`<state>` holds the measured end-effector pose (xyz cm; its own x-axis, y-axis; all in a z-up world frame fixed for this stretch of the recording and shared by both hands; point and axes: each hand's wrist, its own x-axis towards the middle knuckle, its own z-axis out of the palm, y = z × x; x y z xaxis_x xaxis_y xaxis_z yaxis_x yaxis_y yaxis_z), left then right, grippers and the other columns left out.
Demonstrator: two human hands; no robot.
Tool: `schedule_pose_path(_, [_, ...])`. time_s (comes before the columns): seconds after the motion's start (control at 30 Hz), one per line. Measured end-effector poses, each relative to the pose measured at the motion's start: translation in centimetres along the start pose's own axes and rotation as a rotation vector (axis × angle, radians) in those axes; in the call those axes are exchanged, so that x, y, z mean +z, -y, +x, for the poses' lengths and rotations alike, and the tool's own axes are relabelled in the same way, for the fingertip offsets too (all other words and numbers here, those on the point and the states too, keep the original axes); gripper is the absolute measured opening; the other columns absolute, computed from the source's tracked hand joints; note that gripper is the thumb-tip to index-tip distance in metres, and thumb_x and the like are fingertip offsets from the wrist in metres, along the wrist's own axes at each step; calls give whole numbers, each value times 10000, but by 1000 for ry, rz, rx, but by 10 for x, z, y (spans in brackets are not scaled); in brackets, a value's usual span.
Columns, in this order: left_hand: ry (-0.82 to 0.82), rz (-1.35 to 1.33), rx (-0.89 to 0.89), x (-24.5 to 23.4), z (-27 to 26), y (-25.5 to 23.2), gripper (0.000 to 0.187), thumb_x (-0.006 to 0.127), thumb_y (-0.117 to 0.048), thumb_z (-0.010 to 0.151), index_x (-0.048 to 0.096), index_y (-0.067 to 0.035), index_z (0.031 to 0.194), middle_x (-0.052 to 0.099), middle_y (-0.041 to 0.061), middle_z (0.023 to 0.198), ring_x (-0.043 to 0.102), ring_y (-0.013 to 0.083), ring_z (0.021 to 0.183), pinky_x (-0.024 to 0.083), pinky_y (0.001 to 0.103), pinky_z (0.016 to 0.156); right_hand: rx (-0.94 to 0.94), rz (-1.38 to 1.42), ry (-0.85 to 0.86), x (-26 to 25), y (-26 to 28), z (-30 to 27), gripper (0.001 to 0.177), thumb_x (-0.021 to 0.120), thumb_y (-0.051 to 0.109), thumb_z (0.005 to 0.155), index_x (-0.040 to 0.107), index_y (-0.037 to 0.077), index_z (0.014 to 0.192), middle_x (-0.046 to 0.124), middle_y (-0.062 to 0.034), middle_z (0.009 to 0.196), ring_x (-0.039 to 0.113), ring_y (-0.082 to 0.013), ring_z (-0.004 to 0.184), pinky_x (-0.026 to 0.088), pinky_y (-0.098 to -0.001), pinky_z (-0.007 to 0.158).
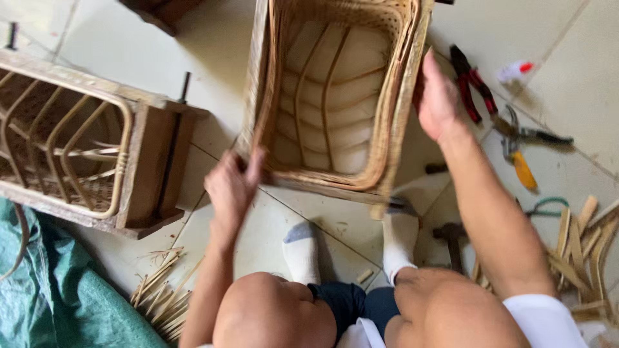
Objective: The person is assembling a woven basket by fitting a bamboo rim into a wooden mold. They use a hammer to tap the rim into place and a knife to trim excess material, then adjust the rim by hand to ensure a snug fit.
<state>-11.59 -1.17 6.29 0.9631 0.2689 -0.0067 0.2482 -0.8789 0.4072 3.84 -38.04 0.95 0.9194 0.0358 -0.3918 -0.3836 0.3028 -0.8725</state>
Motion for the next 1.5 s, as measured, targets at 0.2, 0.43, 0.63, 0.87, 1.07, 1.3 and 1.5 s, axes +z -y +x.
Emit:
schedule_pose_path(0.2, [136,-211,-184,6,-56,-23,545,753,-520,874,693,-18,1079,748,210,893,733,367,819,574,461,771,-142,-709,43,27,-5,-62,916,684,427,930,236,-81,1547,618,-214,1400,617,-278,1278,461,-393,1126])
schedule_pose_path(0.43, [89,-628,-179,41,-18,-34,656,709,-281,917,415,-56,1458,719,266,1130,735,400,1007,572,468,861,-132,-1021,-176,11,-33,-51,433,731,317,970,619,-13,1227,765,-180,1101,764,-301,928,615,-462,839])
schedule_pose_path(0.63, [210,-526,-398,51,-18,-28,628,634,-225,906,444,-122,1496,743,263,1030,731,390,943,555,486,840,-425,-1131,-211,4,-38,-54,302,764,188,975,662,4,1192,766,-204,1051,737,-334,929,581,-477,841])
schedule_pose_path(0.87, [25,-815,55,40,-45,-28,883,798,-243,960,250,-23,1616,580,329,1451,612,442,1312,483,472,1098,-286,-923,-58,26,-10,-65,485,768,298,978,558,7,1304,738,-152,1107,728,-251,952,584,-414,864])
schedule_pose_path(1.07, [208,-666,-326,41,-62,-26,966,729,-181,892,108,-30,1617,555,271,1413,630,338,1193,496,385,1021,-72,-698,80,19,7,-70,422,656,365,1080,606,37,1341,697,-98,1170,665,-186,1065,545,-372,951])
schedule_pose_path(1.3, [90,-792,-69,61,-54,-11,752,624,24,868,369,-18,1574,589,226,1425,588,333,1285,473,398,1099,6,-369,101,-36,-47,-99,423,588,329,1077,580,12,1358,653,-43,1266,598,-153,1173,479,-318,1040])
schedule_pose_path(1.5, [276,-743,-193,47,-47,-6,663,646,-8,850,414,-42,1470,631,147,1249,653,243,1072,554,371,922,261,-324,-184,-80,-72,-160,558,503,450,1080,730,-35,1234,732,-75,1206,650,-120,1086,513,-289,965])
